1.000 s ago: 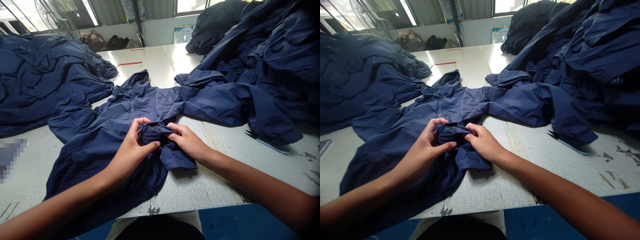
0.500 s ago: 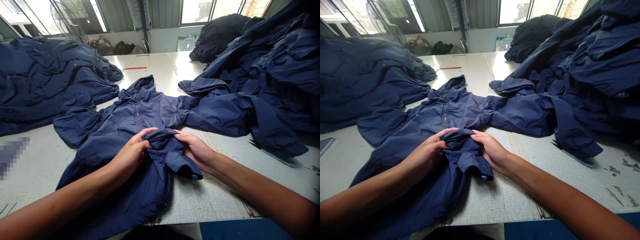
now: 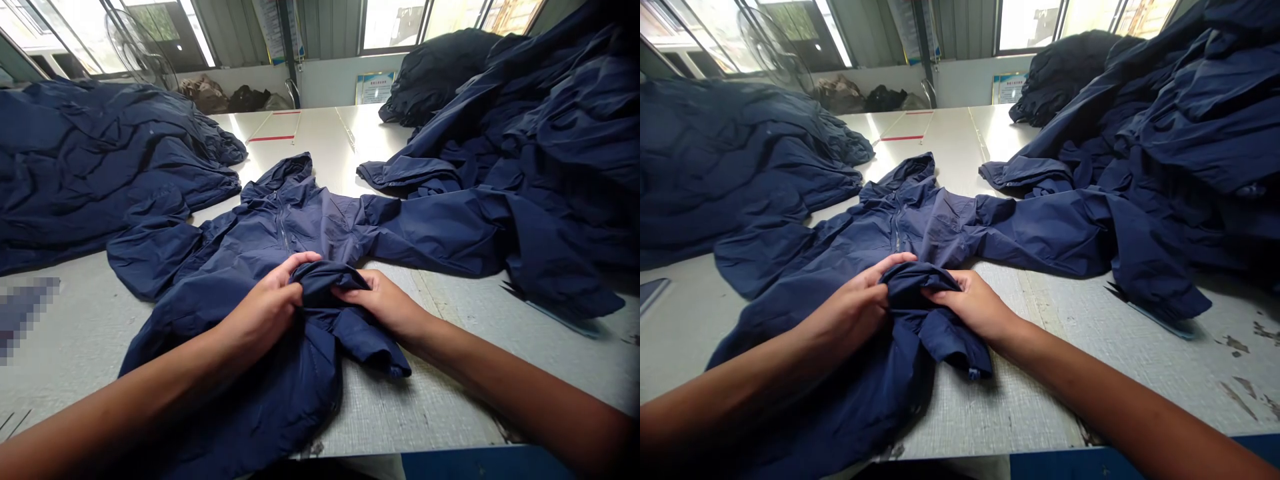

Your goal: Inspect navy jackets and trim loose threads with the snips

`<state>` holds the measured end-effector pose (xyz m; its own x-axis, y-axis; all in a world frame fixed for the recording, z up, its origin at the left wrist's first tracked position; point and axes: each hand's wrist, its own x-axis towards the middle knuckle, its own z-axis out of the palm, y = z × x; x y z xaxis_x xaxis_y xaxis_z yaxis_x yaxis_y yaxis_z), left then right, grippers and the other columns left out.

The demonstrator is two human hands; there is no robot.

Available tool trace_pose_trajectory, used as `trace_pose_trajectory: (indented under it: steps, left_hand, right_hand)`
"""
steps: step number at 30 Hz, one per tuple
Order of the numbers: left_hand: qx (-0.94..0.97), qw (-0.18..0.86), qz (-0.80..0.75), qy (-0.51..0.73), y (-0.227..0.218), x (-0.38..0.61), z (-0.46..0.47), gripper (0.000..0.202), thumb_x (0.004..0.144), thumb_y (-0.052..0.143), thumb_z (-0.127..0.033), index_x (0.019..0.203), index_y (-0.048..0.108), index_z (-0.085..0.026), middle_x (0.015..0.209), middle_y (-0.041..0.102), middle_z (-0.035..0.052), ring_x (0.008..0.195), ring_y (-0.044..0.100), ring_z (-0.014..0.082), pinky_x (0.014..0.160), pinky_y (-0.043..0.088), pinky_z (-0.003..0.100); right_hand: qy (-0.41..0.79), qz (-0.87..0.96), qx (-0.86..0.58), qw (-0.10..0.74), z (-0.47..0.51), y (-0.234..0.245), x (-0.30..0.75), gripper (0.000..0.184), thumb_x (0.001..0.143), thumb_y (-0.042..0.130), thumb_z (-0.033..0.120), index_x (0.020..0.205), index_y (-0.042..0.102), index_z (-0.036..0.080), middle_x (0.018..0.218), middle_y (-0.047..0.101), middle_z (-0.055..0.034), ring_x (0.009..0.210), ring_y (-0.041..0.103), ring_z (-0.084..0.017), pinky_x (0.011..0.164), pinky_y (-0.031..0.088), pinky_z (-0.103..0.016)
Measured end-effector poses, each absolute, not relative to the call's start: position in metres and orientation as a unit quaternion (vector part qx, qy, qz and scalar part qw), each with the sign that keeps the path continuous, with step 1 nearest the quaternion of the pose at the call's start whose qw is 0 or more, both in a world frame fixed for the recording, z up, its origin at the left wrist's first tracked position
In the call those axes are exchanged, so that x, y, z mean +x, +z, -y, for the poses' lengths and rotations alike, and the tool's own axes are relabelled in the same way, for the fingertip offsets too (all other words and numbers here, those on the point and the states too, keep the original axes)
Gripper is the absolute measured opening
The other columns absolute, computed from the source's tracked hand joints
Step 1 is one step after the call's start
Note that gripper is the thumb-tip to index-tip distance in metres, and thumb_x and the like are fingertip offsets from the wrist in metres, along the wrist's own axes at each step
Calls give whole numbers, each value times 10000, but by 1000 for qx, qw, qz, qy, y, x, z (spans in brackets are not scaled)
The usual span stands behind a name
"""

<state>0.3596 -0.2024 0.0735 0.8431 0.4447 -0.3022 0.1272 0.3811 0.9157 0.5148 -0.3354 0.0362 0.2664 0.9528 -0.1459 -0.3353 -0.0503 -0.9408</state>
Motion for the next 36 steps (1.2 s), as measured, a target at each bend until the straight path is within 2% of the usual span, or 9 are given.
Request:
trace_pose_trajectory:
  steps: [3, 5, 10, 15, 18, 24, 29, 32, 36]
  left_hand:
    - [672, 691, -253, 87, 73, 355, 206, 615, 743, 710, -72, 1297, 545, -284, 989, 691, -37, 731, 607, 112, 624, 472, 185]
    - [698, 664, -255, 81, 74, 353, 207, 574, 748, 740, -104, 1255, 534, -276, 994, 673, -38, 760, 616, 128, 646, 483, 210]
    - [672, 688, -273, 30, 78, 353, 204, 620, 832, 809, -316, 1380, 522, -276, 1166, 728, 29, 1062, 702, 241, 932, 541, 342]
    - [724, 636, -262, 57, 76, 353, 202, 578, 795, 806, -264, 1350, 645, -236, 1233, 732, 37, 1270, 628, 287, 1121, 435, 365]
    - [659, 686, -297, 85, 77, 353, 201, 588, 803, 699, -186, 1386, 667, -255, 1182, 760, 32, 1190, 667, 265, 1039, 473, 348]
    - [486, 815, -311, 51, 79, 354, 199, 784, 641, 640, -41, 1400, 665, -238, 1058, 808, 65, 836, 709, 178, 800, 522, 268]
    - [470, 830, -297, 32, 76, 355, 200, 720, 626, 671, -97, 1334, 684, -229, 1077, 795, 56, 875, 705, 194, 788, 526, 266]
    - [546, 792, -270, 39, 78, 352, 198, 664, 709, 682, -179, 1367, 638, -257, 1128, 766, 46, 1017, 697, 239, 862, 534, 303]
    - [770, 589, -226, 94, 82, 348, 189, 607, 783, 779, -196, 1354, 584, -264, 1159, 703, 32, 1041, 667, 225, 890, 517, 294]
  right_hand:
    - [537, 278, -489, 628, 336, 35, 516, 324, 709, 900, 437, 845, 800, 161, 750, 733, -6, 687, 599, -142, 663, 439, -251]
    - [536, 273, -494, 627, 336, 34, 516, 290, 706, 891, 413, 786, 781, 157, 701, 706, 4, 650, 568, -127, 638, 415, -240]
    - [484, 322, -511, 634, 335, 37, 515, 197, 781, 806, 346, 861, 768, 170, 810, 726, 7, 737, 597, -144, 727, 447, -261]
    - [449, 383, -512, 624, 333, 37, 515, 154, 778, 799, 280, 842, 699, 182, 800, 666, 31, 790, 589, -152, 783, 448, -269]
    - [442, 398, -532, 603, 334, 36, 515, 175, 798, 799, 274, 822, 647, 191, 787, 617, 46, 763, 552, -137, 726, 422, -253]
    - [492, 387, -496, 601, 334, 36, 512, 184, 782, 800, 220, 874, 641, 201, 832, 637, 43, 802, 583, -138, 751, 439, -249]
    - [601, 310, -439, 592, 337, 33, 518, 242, 851, 792, 338, 1028, 705, 197, 939, 700, -1, 884, 643, -155, 857, 466, -269]
    - [608, 321, -427, 587, 340, 35, 526, 298, 850, 827, 365, 1071, 702, 211, 977, 695, 2, 923, 649, -155, 858, 465, -261]
    - [572, 379, -435, 584, 342, 47, 531, 393, 871, 814, 408, 1193, 680, 227, 1126, 691, -18, 1014, 643, -170, 912, 470, -284]
